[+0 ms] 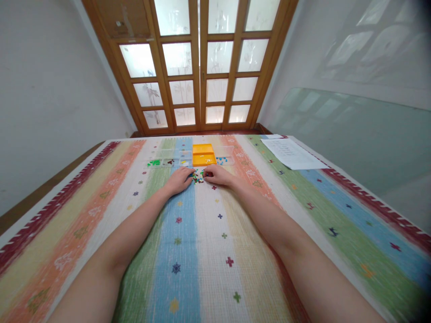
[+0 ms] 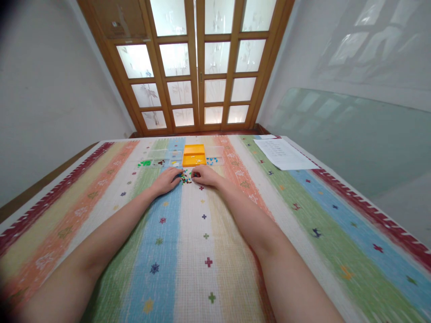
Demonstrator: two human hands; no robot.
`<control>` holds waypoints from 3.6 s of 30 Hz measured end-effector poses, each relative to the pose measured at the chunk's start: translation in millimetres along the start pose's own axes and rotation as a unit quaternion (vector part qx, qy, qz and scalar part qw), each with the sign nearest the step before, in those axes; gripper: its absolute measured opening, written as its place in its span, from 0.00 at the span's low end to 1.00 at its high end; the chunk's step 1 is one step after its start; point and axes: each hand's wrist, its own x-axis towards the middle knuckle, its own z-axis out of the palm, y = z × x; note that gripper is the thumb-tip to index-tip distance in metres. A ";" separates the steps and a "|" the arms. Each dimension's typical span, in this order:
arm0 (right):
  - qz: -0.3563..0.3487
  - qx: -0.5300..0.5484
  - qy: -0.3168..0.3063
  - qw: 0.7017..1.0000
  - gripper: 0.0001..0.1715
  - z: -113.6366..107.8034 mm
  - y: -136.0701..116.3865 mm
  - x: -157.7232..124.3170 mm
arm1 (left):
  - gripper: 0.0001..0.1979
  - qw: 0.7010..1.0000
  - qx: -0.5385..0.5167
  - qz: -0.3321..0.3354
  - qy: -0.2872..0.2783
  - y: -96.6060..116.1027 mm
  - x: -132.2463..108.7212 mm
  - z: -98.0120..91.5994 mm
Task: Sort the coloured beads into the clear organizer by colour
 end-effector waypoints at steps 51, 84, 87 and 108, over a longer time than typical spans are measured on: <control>0.276 -0.093 0.365 0.884 0.14 -9.2 62.8 -10.8 | 0.18 0.999 -0.023 0.024 0.012 -10.2 0.7 7.9; 0.079 -0.130 0.210 0.966 0.11 9.8 15.0 2.9 | 0.15 0.999 -0.012 0.039 0.009 -0.3 1.9 2.5; 0.085 -0.129 0.208 0.966 0.11 9.9 15.4 2.9 | 0.18 0.998 0.003 0.067 -0.012 5.8 3.7 2.2; 0.119 -0.121 0.196 0.966 0.11 4.9 11.7 1.8 | 0.28 0.996 -0.017 0.077 -0.036 -3.5 7.0 9.9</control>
